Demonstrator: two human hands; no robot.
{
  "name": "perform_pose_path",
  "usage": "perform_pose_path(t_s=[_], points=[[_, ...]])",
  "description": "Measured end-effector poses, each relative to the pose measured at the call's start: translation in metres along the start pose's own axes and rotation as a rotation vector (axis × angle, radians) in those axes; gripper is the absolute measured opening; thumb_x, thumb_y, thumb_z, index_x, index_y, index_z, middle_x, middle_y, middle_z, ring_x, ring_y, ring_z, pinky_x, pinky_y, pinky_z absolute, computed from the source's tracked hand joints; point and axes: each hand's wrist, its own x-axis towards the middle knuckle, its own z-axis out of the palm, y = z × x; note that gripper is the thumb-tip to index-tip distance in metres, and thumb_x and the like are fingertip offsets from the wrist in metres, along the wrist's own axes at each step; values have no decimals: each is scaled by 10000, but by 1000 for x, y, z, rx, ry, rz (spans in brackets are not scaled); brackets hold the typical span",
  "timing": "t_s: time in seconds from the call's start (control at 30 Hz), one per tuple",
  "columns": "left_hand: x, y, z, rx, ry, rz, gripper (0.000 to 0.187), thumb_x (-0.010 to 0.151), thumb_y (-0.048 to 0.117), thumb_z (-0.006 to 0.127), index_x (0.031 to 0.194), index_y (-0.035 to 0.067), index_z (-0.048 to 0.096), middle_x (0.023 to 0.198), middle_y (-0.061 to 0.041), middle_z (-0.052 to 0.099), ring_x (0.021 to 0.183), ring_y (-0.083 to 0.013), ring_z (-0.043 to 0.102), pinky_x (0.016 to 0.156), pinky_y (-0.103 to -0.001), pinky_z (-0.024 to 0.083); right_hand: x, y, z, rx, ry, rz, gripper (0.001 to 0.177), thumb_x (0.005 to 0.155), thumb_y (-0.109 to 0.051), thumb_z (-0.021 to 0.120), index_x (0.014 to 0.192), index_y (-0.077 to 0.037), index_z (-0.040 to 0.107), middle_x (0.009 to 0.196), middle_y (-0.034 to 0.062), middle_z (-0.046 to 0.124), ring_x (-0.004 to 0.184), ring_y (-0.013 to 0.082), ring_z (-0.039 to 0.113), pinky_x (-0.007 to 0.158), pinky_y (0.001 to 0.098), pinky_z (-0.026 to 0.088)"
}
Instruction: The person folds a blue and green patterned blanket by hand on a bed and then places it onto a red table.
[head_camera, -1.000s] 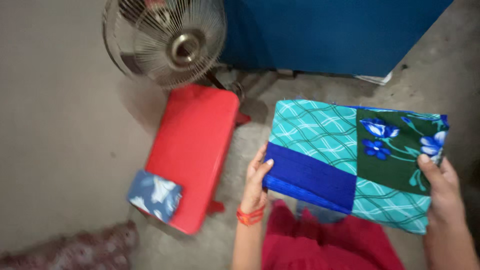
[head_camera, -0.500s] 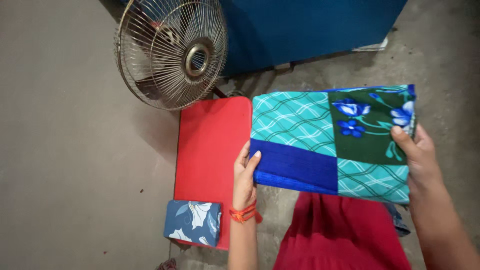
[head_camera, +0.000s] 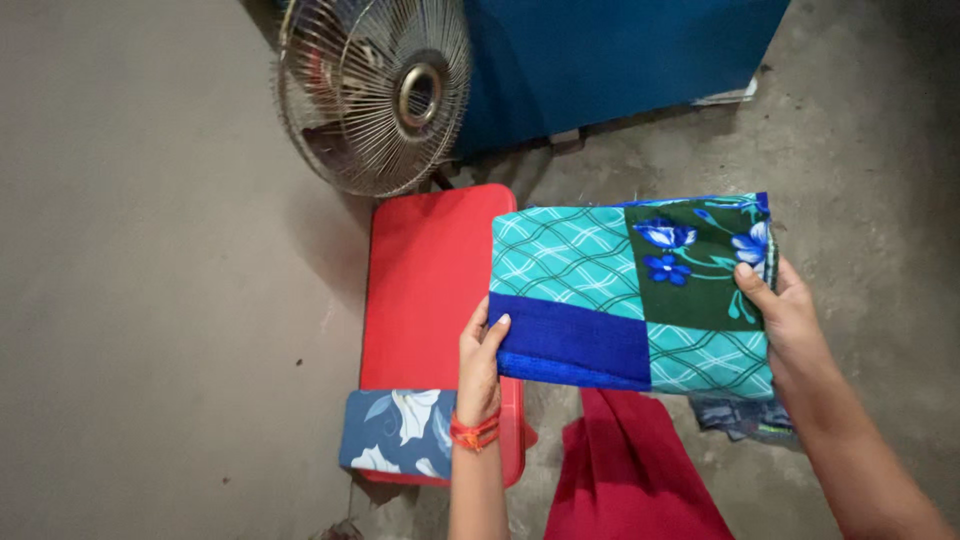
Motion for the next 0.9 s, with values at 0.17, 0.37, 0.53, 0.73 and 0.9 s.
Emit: perform_pose_path(t_s=[0.17,0.37,0.53,0.73,0.9], points=[[-48,1,-15,25,27,9,453,969,56,605,1407,-54,564,1281,-98,679,1130,-156,644,985,-287,505,-49,18,-3,3,48,-8,460,971,-216,721,1383,-56,593,1181,27,694,1003,123,663,885,306,536],[-82,2,-25,65,-11,59,420,1007,140,629,1378,-54,596,1257,-85,685,1117,-144,631,987,-290,501,-102,15,3,-10,85,-18,429,967,-231,709,1342,-55,600,1189,30,701,1021,119,669,894,301,546],[-103,6,-40,100,-14,91,445,995,164,635,1392,-31,586,1291,-79,684,1158,-142,629,1025,-292,484,-134,13,17,-14,77,-37,430,987,-211,699,1368,-47,586,1218,44,681,1036,133,663,912,321,542],[-116,3,-96,122,9,120,474,985,152,653,1407,-49,569,1332,-108,668,1211,-171,619,1062,-306,462,-166,46,56,39,36,-31,421,990,-188,679,1376,-54,578,1235,39,678,1053,136,669,916,328,549],[-127,13,-172,210,35,164,483,995,126,631,1434,-52,534,1352,-115,653,1242,-177,601,1091,-309,440,-163,100,98,-49,63,18,394,1019,-195,672,1369,-37,580,1220,33,676,1031,135,650,898,324,538]])
